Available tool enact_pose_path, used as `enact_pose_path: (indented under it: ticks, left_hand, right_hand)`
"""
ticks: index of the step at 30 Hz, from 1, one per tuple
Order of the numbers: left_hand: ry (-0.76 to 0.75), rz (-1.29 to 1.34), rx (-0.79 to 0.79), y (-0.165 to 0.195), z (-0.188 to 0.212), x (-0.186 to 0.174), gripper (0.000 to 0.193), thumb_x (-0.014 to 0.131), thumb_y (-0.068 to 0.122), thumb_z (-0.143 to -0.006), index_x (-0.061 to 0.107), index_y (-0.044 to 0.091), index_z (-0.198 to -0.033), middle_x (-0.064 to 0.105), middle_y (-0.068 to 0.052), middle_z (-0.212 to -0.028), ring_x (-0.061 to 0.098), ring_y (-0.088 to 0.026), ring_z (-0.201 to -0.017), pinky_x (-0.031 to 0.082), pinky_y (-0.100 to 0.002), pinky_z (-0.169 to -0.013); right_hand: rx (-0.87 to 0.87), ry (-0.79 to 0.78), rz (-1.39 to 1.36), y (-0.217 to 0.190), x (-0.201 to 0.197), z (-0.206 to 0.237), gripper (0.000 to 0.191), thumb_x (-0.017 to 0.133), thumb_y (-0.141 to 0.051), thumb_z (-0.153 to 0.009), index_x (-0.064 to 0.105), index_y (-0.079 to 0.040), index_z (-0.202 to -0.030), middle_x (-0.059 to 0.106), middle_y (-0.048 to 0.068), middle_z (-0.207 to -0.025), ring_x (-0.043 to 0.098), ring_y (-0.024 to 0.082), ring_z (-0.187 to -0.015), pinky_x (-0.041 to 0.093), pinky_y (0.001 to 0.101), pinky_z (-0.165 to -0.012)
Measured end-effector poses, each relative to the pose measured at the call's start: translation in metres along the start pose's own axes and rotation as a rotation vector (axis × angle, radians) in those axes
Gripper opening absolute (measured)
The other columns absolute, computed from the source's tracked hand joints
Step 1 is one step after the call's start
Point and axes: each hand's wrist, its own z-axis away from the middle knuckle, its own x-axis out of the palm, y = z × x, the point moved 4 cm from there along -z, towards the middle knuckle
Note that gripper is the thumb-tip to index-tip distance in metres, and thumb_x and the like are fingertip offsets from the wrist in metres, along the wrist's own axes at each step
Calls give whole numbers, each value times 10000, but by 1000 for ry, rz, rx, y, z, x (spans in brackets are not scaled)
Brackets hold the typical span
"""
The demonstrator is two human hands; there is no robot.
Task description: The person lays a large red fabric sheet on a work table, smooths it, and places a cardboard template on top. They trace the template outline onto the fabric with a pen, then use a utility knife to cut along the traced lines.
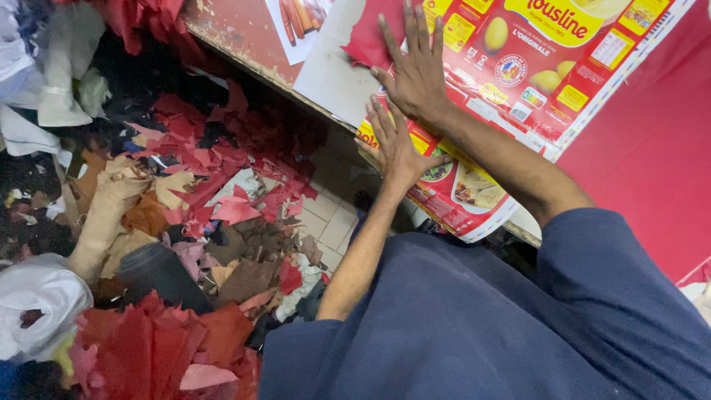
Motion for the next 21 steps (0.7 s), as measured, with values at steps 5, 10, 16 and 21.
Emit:
enact_pose_path:
  ticks: [5, 10, 16, 21]
  left_hand:
    - [0, 33, 1, 0, -1, -4, 1687, 927, 718, -412, -35, 23, -1612, -96, -242, -1693, -119, -407, -1581, -5, -881, -1079]
    - [-4, 23, -21, -1, -2, -2, 1666, 933, 700, -432, -37, 41, -1616, -96, -237, -1695, -105, -401, -1586, 10, -877, -1072]
    - [50, 25, -10, 0, -3, -1, 1660, 945, 701, -475, -58, 47, -1624, -112, -196, -1710, -130, -366, -1594, 29, -871, -1073]
    - [9, -1, -61, -3, -6, 4, 1761, 967, 720, -383, -121, 58, -1599, -154, -180, -1696, -149, -344, -1578, 27, -864, -1084]
  right_hand:
    - [102, 115, 0, -14, 14, -48, 814, 632, -547, -1071, 264, -140, -1673, 234, 355, -1625, 148, 497, -1538, 15, 671, -1228]
    - [195, 117, -50, -20, 12, -70, 802, 632, -568, -1036, 298, -142, -1628, 357, 354, -1529, 221, 488, -1499, 12, 689, -1226]
    - [149, 226, -54, -12, -1, -34, 826, 620, -581, -1073, 242, -148, -1666, 212, 317, -1652, 122, 475, -1556, 37, 646, -1258]
    - [259, 85, -5, 48, -23, 69, 853, 558, -615, -1100, 149, -186, -1714, 33, 244, -1738, 11, 417, -1615, -38, 631, -1277]
